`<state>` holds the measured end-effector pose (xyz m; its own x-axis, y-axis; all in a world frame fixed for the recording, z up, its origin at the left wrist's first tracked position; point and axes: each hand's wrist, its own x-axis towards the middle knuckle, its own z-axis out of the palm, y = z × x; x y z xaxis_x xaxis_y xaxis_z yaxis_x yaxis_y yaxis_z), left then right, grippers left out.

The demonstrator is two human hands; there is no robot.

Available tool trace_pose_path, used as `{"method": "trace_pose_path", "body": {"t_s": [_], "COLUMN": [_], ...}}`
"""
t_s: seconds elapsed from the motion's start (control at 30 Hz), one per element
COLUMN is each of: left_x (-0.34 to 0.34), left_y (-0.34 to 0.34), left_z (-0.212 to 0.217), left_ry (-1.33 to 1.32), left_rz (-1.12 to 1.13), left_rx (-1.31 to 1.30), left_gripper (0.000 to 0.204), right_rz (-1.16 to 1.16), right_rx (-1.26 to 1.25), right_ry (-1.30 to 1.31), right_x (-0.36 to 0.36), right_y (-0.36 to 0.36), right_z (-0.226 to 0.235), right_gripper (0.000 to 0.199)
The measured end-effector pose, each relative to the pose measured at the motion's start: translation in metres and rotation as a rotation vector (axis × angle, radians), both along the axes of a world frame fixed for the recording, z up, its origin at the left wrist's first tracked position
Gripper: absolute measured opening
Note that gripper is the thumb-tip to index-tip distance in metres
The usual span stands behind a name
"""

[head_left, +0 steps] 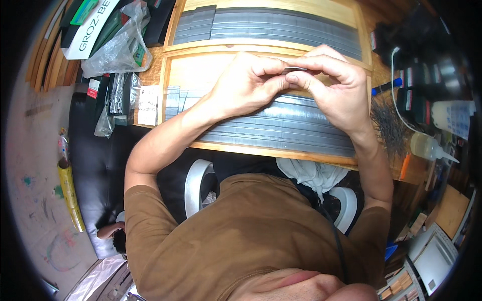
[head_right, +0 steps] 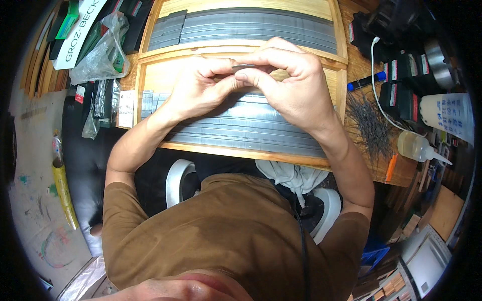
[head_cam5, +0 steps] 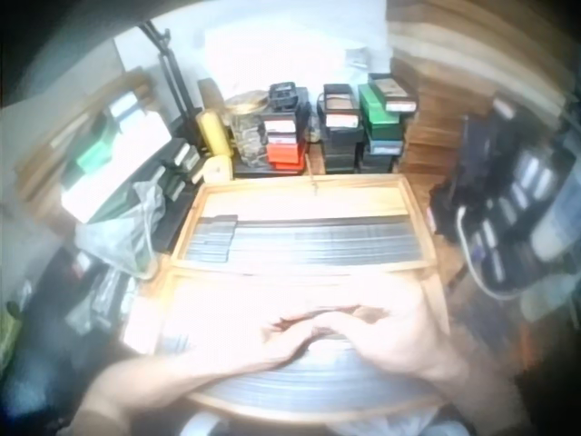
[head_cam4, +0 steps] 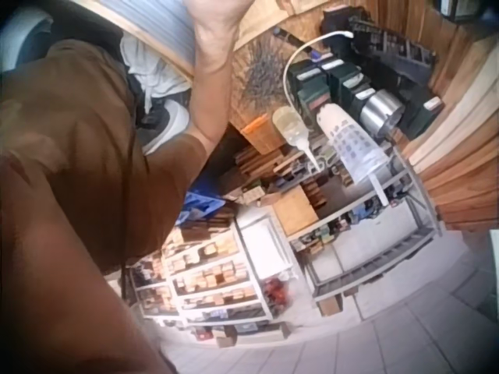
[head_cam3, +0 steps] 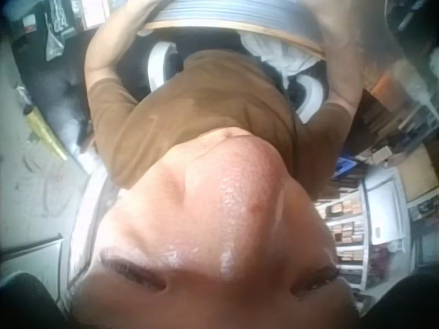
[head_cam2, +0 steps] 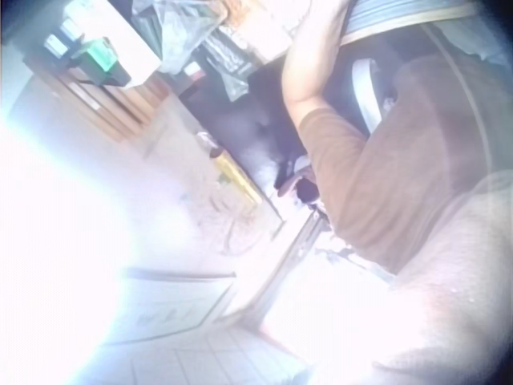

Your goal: The person repeatedly picks up small rectangular metal pieces from a wooden tray and aligns them by hand. They hold and adjust the pieces, occasionally stacking them, then place them back into the tray. The process is repeated multiple times with similar components.

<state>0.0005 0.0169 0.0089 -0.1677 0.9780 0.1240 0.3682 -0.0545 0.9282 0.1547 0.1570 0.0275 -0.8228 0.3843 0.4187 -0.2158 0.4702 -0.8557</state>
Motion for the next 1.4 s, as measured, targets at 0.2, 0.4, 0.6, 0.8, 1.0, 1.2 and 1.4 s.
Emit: {"method": "trace_pose_path", "body": {"t_s": [0.2, 0.4, 0.6, 0.8, 1.0, 1.2, 1.4], "left_x": [0.008, 0.004, 0.001, 0.001, 0.005, 0.011, 0.004], "left_y": [0.005, 0.006, 0.006, 0.004, 0.004, 0.005, 0.003], "left_z": [-0.008, -0.006, -0.016, 0.007, -0.006, -0.012, -0.007], "left_ry": [-0.071, -0.167, -0.091, -0.018, -0.114, -0.165, -0.117], "left_rz": [0.071, 0.052, 0.087, 0.066, 0.083, 0.090, 0.044], "left_rx": [0.181, 0.051, 0.074, -0.040, 0.082, 0.134, 0.017], "left_gripper": [0.018, 0.019, 0.017, 0.015, 0.017, 0.016, 0.016], "right_rz": [0.076, 0.067, 0.002, -0.015, 0.070, 0.061, 0.088], "right_rx": [-0.133, -0.178, -0.015, 0.329, 0.342, -0.058, -0.102], "right_ry": [0.022, 0.005, 0.060, 0.235, 0.242, 0.084, 0.083], "right_x": [-0.004, -0.006, -0.008, -0.004, -0.009, -0.005, -0.006], "right_y": [0.006, 0.005, 0.000, 0.013, 0.009, 0.003, 0.006], "right_z": [-0.012, -0.016, -0.012, -0.007, -0.008, -0.013, -0.015], "right_gripper": [0.014, 0.013, 0.017, 0.023, 0.027, 0.017, 0.015]}}
